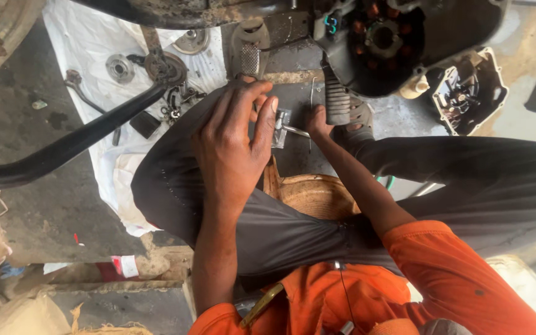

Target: The person sits on the ground and works on a motorcycle engine, using a ratchet and pliers to remove and install small parts. They handle gears, bolts, and other engine components, placing them on a white sheet nearby.

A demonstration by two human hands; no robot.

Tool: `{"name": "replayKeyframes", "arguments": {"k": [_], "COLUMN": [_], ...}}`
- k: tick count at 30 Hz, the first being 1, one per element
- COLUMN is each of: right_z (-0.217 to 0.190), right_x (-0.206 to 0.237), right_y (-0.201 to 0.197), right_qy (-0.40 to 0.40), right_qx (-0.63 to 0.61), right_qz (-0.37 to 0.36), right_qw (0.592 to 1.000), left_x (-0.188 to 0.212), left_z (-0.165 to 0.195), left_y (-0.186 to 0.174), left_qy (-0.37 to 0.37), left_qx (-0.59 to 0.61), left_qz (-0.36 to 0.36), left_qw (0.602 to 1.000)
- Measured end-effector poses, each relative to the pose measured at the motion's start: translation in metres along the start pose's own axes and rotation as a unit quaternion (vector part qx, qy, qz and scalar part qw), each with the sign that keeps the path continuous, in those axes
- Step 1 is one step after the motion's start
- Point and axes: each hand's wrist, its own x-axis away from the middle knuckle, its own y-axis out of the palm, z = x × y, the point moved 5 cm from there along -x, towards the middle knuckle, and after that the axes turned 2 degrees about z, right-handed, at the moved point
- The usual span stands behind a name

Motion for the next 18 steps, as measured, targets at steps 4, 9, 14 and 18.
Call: {"name": "replayKeyframes", "arguments": {"k": [4, 9, 14, 18], "right_z": [-0.003, -0.005, -0.010, -0.019], "right_x": [-0.002, -0.003, -0.006, -0.004], "right_y": [0.001, 0.006, 0.009, 0.012], "right_qy": [-0.016, -0.032, 0.010, 0.025], "right_qx": [0.024, 0.045, 0.006, 0.120], "right_qz": [-0.001, -0.005, 0.008, -0.060], "right_qw": [1.000, 0.998, 1.000, 0.991], "left_x": [-0.001, 0.004, 0.006, 0.003], "left_z": [0.000, -0.009, -0.013, -0.011], "left_y": [-0.003, -0.004, -0.008, -0.010], "left_qy": [0.007, -0.004, -0.012, -0.011], "left_qx": [-0.018, -0.010, -0.018, 0.010], "left_qz": [0.003, 0.007, 0.030, 0.058], "left_qw": [1.000, 1.000, 0.999, 0.998]}}
